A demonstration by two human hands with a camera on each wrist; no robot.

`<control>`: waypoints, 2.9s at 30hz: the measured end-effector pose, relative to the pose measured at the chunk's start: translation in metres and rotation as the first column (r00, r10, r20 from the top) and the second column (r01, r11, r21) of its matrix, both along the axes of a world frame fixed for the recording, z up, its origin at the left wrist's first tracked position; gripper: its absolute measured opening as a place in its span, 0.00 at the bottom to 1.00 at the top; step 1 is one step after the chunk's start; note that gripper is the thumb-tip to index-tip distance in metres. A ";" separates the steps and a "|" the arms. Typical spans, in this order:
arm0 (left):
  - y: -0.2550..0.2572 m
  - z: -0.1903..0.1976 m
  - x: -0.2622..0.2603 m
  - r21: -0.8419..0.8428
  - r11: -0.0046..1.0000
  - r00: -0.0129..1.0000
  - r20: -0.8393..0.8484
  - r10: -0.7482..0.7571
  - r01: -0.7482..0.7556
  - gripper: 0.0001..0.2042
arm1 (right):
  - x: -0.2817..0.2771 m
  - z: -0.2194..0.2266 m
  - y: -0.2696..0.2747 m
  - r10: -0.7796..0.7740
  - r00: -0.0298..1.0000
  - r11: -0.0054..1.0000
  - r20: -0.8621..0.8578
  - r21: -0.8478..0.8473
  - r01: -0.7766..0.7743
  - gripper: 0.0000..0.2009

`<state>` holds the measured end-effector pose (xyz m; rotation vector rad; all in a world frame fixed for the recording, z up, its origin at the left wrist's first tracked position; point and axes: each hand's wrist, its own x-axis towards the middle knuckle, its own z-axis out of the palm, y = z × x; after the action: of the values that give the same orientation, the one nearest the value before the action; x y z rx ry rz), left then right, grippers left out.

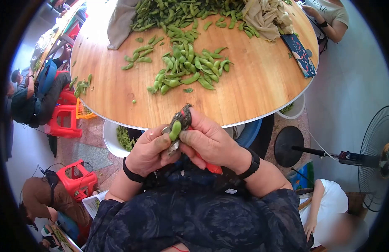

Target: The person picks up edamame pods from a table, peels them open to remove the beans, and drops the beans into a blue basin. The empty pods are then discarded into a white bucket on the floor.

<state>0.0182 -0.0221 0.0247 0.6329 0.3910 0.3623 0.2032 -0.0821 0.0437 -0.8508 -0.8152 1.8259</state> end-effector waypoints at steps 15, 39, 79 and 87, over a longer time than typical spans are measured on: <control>-0.018 -0.004 -0.005 0.769 0.607 0.888 -0.120 0.443 -0.199 0.14 | -0.032 -0.001 -0.010 -0.118 0.993 0.991 -0.021 -0.071 0.116 0.06; -0.016 -0.002 -0.069 0.594 0.801 0.850 -0.457 0.264 0.071 0.11 | -0.008 -0.022 -0.029 -0.373 0.154 0.805 0.915 0.401 -0.436 0.06; -0.014 -0.015 -0.008 0.858 0.514 0.896 -0.229 0.380 0.001 0.13 | -0.003 0.006 -0.001 0.001 0.900 1.000 0.435 0.006 -0.004 0.05; -0.017 -0.017 -0.011 0.990 0.080 0.863 -0.138 0.487 0.113 0.10 | -0.006 -0.003 -0.005 -0.038 0.747 0.978 0.664 0.178 -0.108 0.06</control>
<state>0.0072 -0.0387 0.0077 2.1504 0.6759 0.7764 0.1975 -0.0867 0.0404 -1.3865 -1.4521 1.4138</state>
